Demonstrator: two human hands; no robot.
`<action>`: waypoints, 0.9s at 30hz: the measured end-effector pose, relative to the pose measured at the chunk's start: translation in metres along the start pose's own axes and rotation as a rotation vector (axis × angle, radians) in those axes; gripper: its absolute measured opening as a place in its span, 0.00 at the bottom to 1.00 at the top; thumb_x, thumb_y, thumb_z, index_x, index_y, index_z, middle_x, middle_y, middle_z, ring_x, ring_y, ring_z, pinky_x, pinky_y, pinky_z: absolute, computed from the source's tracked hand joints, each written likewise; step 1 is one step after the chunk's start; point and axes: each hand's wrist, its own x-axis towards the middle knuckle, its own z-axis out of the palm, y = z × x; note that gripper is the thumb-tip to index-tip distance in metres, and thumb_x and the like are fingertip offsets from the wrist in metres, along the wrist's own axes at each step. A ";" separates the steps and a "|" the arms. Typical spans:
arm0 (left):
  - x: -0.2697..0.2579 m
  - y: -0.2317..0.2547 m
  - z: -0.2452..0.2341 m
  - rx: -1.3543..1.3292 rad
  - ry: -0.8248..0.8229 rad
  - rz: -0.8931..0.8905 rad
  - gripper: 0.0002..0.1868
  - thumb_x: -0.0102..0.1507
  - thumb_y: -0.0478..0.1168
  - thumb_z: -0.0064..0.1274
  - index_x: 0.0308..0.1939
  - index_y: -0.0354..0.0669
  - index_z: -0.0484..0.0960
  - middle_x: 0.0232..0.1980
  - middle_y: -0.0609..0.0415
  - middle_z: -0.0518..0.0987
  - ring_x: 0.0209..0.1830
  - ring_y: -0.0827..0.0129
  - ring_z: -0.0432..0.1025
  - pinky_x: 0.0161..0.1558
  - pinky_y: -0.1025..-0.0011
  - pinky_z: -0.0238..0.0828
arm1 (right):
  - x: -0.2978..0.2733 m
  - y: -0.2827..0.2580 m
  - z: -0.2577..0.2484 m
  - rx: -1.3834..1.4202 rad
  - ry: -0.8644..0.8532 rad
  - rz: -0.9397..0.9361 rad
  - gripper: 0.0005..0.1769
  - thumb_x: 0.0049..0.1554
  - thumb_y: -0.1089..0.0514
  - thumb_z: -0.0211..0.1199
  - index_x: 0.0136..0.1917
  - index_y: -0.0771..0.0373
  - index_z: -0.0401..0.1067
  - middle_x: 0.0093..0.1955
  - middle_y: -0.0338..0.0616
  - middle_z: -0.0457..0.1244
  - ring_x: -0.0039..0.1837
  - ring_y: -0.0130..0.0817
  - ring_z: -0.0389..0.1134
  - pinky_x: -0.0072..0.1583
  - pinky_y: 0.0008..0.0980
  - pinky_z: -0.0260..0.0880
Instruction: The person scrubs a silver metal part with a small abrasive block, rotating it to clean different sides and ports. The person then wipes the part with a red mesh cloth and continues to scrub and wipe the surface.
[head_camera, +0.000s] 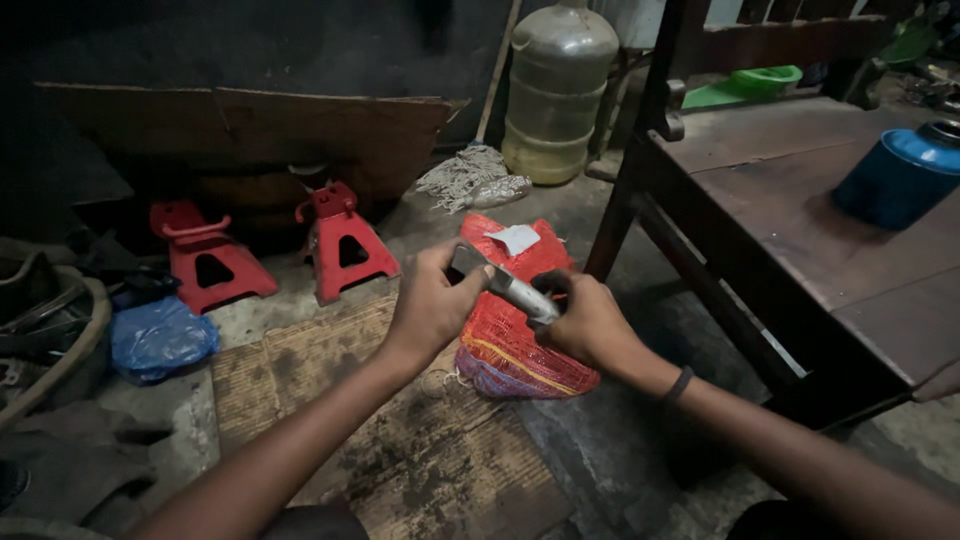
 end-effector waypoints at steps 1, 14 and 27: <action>-0.002 0.005 0.002 -0.024 -0.009 0.024 0.07 0.62 0.38 0.57 0.37 0.36 0.83 0.24 0.59 0.78 0.22 0.80 0.66 0.26 0.71 0.65 | -0.001 -0.004 -0.003 0.003 0.000 0.001 0.31 0.38 0.64 0.77 0.58 0.65 0.77 0.51 0.47 0.73 0.51 0.35 0.75 0.53 0.34 0.74; 0.002 0.028 0.014 0.115 -0.036 0.185 0.07 0.62 0.37 0.57 0.35 0.34 0.82 0.25 0.51 0.79 0.21 0.77 0.71 0.25 0.69 0.65 | 0.005 -0.017 -0.004 0.343 -0.013 0.149 0.40 0.36 0.68 0.75 0.64 0.65 0.74 0.50 0.47 0.72 0.48 0.33 0.73 0.47 0.35 0.75; 0.013 0.034 0.011 -0.083 -0.004 0.009 0.06 0.62 0.35 0.55 0.32 0.36 0.82 0.20 0.55 0.77 0.15 0.79 0.69 0.19 0.71 0.64 | 0.006 -0.038 -0.015 0.185 0.302 -0.089 0.31 0.43 0.67 0.74 0.61 0.63 0.73 0.52 0.52 0.73 0.55 0.40 0.76 0.56 0.36 0.75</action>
